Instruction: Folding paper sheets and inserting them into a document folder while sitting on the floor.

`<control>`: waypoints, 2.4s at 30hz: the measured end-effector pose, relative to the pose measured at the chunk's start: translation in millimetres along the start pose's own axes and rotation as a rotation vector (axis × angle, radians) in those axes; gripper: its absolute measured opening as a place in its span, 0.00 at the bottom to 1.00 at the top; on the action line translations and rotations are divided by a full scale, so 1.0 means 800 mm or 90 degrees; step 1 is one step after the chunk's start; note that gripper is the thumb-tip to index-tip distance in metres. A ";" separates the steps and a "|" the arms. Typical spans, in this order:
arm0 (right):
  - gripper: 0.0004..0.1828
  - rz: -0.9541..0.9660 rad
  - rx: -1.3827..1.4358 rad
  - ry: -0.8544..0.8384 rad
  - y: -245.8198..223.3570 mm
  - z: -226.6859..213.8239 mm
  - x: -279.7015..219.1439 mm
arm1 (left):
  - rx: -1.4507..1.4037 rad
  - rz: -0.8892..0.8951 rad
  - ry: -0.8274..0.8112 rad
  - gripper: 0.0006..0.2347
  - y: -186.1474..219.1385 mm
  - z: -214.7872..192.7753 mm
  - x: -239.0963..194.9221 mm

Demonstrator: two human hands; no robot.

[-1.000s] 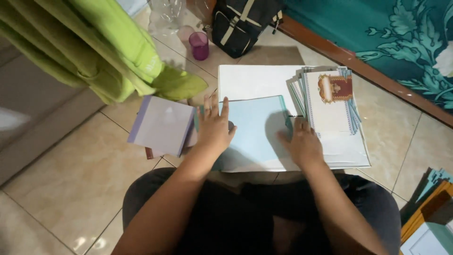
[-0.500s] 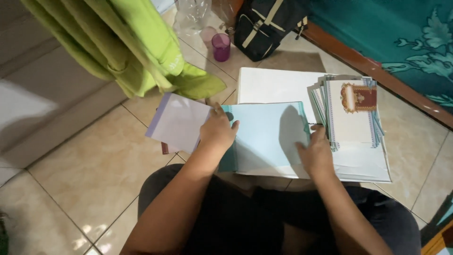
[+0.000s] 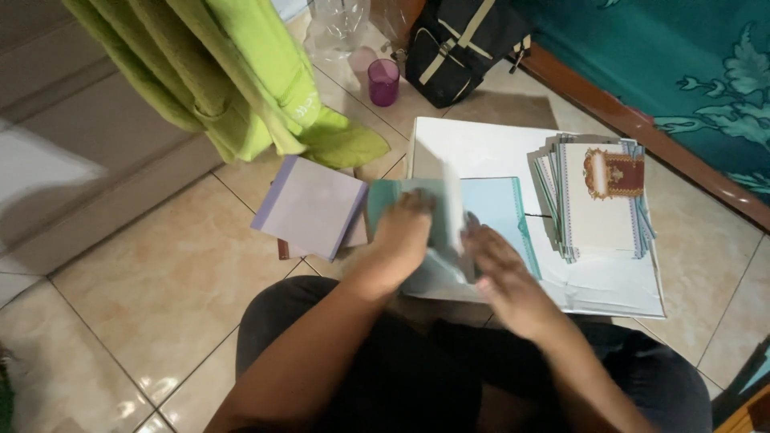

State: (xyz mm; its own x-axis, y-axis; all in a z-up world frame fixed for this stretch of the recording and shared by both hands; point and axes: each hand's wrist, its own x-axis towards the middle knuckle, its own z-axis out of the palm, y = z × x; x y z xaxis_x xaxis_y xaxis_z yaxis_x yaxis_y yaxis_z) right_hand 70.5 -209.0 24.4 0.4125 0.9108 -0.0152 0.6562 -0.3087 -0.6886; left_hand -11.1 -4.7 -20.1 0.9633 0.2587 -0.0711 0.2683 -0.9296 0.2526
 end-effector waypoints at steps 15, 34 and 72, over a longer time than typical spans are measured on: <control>0.40 0.300 0.015 -0.026 0.026 0.039 0.023 | -0.081 -0.073 0.027 0.30 -0.014 0.014 0.009; 0.42 0.284 0.931 0.095 0.074 -0.001 0.027 | -0.194 -0.012 0.403 0.42 0.023 -0.069 -0.028; 0.39 -0.110 -0.427 0.533 0.024 0.000 -0.008 | 0.043 0.230 0.401 0.10 0.047 -0.076 -0.047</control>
State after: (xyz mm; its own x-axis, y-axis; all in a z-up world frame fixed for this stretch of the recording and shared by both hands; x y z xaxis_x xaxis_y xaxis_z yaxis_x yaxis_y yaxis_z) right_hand 80.6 -221.0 11.1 0.4150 0.5586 0.7182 0.8531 -0.5132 -0.0938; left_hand -37.3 -33.4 51.1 0.8146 0.0151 0.5798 -0.0480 -0.9945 0.0933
